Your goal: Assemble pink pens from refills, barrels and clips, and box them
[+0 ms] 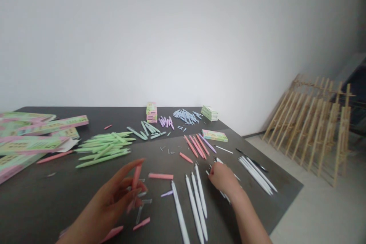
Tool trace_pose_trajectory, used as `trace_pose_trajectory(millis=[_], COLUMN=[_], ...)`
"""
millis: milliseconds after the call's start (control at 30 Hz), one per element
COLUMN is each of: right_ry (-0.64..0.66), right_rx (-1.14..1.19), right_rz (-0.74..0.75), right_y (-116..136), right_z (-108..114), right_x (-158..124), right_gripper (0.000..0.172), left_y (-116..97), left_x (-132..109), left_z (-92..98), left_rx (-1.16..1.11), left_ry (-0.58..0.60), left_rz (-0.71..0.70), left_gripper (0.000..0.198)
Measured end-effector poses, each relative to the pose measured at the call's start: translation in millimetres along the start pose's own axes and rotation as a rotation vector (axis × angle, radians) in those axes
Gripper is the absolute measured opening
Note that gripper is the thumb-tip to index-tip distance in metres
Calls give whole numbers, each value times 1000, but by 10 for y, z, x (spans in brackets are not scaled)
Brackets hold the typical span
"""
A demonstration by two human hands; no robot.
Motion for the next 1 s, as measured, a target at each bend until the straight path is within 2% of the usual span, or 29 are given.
trace_pose_trajectory(millis=[100, 167, 200, 267, 300, 400, 500, 633, 800, 900, 1000], right_ry=[-39, -55, -52, 30, 39, -99, -258, -393, -459, -516, -633], right_rx=[94, 197, 273, 588, 650, 642, 472, 241, 115, 168, 374], right_rz=[91, 198, 282, 546, 642, 870, 1020, 1146, 1227, 1247, 1183], right_y=[212, 444, 598, 984, 1141, 1506, 1743, 1929, 2057, 2026, 1850], right_z=[225, 428, 531, 727, 813, 1002, 1009, 901, 768, 825, 1042], right_x=[-107, -223, -296, -482, -557, -692, -740, -788, -890, -967, -954], right_gripper=[13, 13, 14, 15, 15, 17, 21, 16, 10, 18, 34], left_y=[-15, -28, -38, -68, -91, -176, -222, -215, -208, -236, -222], left_x=[-10, 6, 13, 18, 16, 2, -6, -4, 5, 27, 47], left_z=[-27, -17, -14, -9, -9, -13, -28, -41, -30, -7, 11], left_rx=[9, 44, 58, 82, 96, 145, 181, 200, 277, 257, 198], left_ry=[26, 44, 64, 104, 121, 151, 164, 163, 155, 152, 162], left_rz=[-19, -38, -44, -52, -61, -108, -142, -152, -166, -194, -181], left_gripper=[56, 46, 42, 38, 37, 32, 24, 21, 17, 14, 16])
Point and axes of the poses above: each hand's wrist, its own x-axis towards the middle knuckle, its own z-axis out of the back of the hand, y = z × x, the point moved 7 cm from there along x, towards the middle knuckle, and after that the axes turned 7 degrees about -y, right-handed, at the moved point
